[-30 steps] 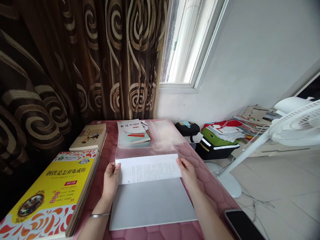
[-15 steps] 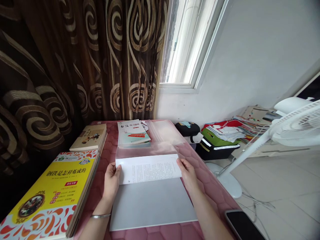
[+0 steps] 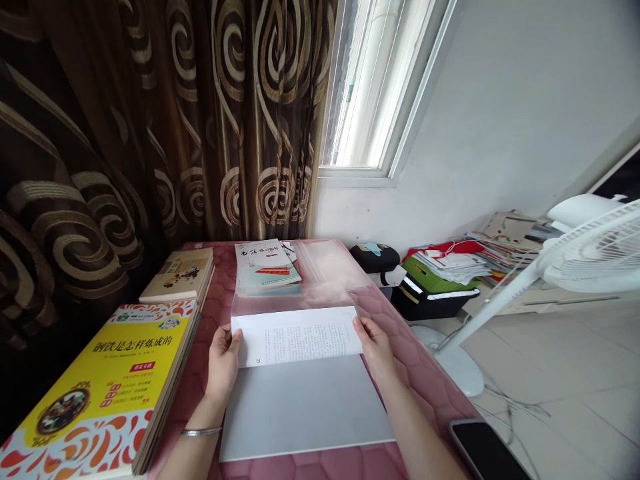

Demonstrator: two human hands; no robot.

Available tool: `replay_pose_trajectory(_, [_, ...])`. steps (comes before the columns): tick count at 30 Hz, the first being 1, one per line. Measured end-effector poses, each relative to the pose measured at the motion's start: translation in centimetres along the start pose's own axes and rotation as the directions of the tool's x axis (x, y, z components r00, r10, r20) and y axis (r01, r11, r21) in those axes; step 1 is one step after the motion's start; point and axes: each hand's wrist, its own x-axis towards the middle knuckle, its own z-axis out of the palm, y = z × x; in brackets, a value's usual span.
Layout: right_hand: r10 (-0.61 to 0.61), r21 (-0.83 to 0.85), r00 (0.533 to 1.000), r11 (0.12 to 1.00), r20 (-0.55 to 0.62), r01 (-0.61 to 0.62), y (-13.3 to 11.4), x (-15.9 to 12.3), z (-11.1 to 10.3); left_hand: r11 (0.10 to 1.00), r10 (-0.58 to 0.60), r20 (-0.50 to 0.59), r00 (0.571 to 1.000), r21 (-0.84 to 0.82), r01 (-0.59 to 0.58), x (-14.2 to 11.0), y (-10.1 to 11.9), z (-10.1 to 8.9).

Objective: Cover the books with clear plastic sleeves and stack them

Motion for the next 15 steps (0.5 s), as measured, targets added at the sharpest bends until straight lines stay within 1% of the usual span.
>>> replay_pose_trajectory(3, [0.003,0.007,1.0,1.0,0.005,-0.003,-0.1,-0.1,0.01,1.0,-0.002,0.006,1.0,-0.009,0.002,0.02,-0.04,0.01])
replay_pose_trajectory(9, [0.026,-0.022,0.999,0.999,-0.032,-0.027,-0.36,-0.18,0.28,0.998,-0.034,0.035,0.999,-0.048,0.035,-0.11,-0.09,-0.14])
replay_pose_trajectory(15, [0.049,0.061,0.999,0.997,0.001,-0.049,-0.66,-0.17,0.11,1.0,-0.01,0.001,1.0,-0.007,0.01,-0.01,-0.06,0.02])
